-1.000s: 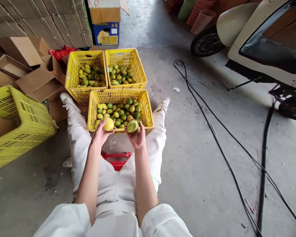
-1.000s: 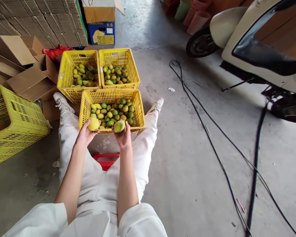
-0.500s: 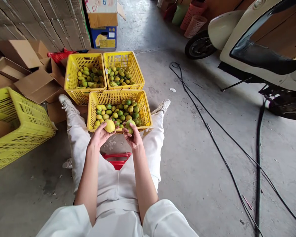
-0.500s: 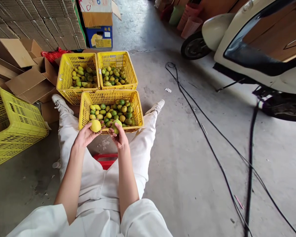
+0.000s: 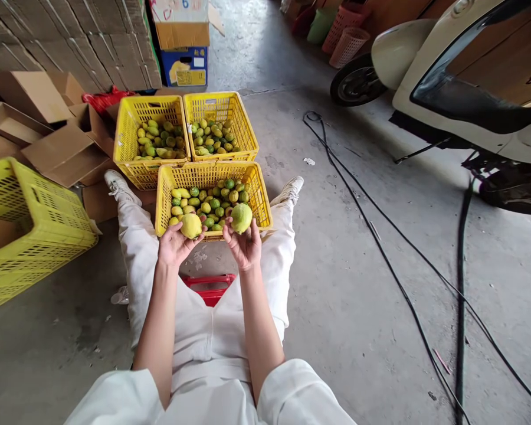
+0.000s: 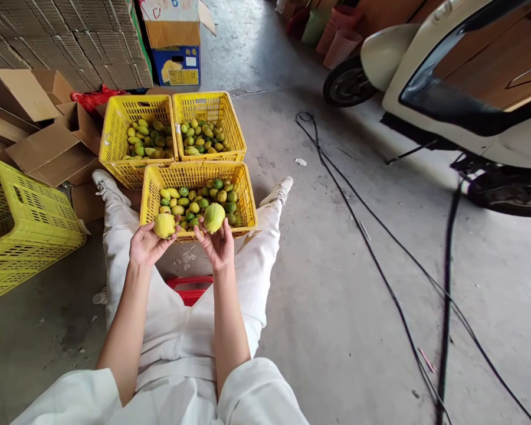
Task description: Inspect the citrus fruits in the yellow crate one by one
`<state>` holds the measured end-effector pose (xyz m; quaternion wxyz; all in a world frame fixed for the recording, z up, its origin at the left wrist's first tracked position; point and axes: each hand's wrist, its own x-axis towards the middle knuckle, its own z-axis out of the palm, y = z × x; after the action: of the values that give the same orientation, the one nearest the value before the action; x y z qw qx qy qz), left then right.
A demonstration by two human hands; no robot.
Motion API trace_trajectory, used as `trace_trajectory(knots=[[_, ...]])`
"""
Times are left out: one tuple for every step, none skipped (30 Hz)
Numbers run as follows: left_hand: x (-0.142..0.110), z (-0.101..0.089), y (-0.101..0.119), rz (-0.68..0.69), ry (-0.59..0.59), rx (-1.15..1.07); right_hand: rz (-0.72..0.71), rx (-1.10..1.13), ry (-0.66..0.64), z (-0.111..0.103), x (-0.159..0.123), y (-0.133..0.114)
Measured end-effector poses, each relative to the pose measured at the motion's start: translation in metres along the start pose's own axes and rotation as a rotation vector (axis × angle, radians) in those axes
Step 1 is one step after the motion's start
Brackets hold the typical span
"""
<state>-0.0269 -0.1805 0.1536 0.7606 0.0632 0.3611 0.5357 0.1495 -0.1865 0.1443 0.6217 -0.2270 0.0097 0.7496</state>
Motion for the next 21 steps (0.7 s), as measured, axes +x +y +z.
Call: trace_trajectory(knots=[[0.000,-0.001,-0.002,-0.004,0.003,0.019,0.000,0.038,0.000,-0.002,0.000,0.000],[0.000,-0.001,-0.004,-0.005,-0.005,0.037,0.009,0.069,-0.003,-0.004,0.000,-0.001],[0.000,0.000,-0.006,-0.009,-0.028,0.051,0.026,0.087,-0.006,-0.005,0.000,-0.001],[0.000,0.001,-0.008,-0.014,-0.060,0.059,0.047,0.089,-0.005,-0.007,0.000,-0.001],[0.000,0.003,-0.011,-0.022,-0.097,0.062,0.068,0.076,0.000,-0.007,0.000,0.000],[0.000,0.005,-0.013,-0.032,-0.130,0.057,0.084,0.053,0.005,-0.008,0.001,0.001],[0.000,0.008,-0.015,-0.042,-0.155,0.047,0.091,0.025,0.007,-0.007,0.002,0.002],[0.000,0.011,-0.016,-0.052,-0.164,0.032,0.087,-0.003,0.004,-0.007,0.002,0.003],[0.000,0.014,-0.017,-0.063,-0.159,0.013,0.077,-0.031,-0.004,-0.005,0.003,0.004],[0.000,0.016,-0.018,-0.070,-0.142,-0.007,0.066,-0.055,-0.016,-0.004,0.003,0.005],[0.000,0.017,-0.019,-0.068,-0.120,-0.026,0.058,-0.075,-0.027,-0.002,0.004,0.005],[0.000,0.018,-0.018,-0.056,-0.096,-0.044,0.051,-0.090,-0.036,0.000,0.004,0.005],[0.000,0.019,-0.018,-0.039,-0.075,-0.060,0.045,-0.099,-0.042,0.002,0.003,0.004],[0.000,0.018,-0.018,-0.019,-0.060,-0.075,0.041,-0.103,-0.047,0.003,0.003,0.003],[0.000,0.017,-0.017,-0.003,-0.050,-0.088,0.038,-0.101,-0.050,0.004,0.002,0.002],[0.000,0.016,-0.016,0.006,-0.040,-0.099,0.037,-0.093,-0.051,0.004,0.001,0.001],[0.000,0.015,-0.015,0.010,-0.029,-0.109,0.040,-0.081,-0.051,0.003,0.000,0.000],[0.000,0.014,-0.014,0.012,-0.020,-0.123,0.050,-0.063,-0.051,0.002,-0.001,-0.001],[-0.001,0.013,-0.013,0.016,-0.015,-0.142,0.063,-0.037,-0.052,0.001,-0.001,-0.001],[-0.001,0.012,-0.012,0.022,-0.015,-0.167,0.080,-0.004,-0.056,0.000,-0.002,-0.001],[-0.002,0.011,-0.011,0.026,-0.021,-0.195,0.094,0.030,-0.063,-0.001,-0.002,-0.001]])
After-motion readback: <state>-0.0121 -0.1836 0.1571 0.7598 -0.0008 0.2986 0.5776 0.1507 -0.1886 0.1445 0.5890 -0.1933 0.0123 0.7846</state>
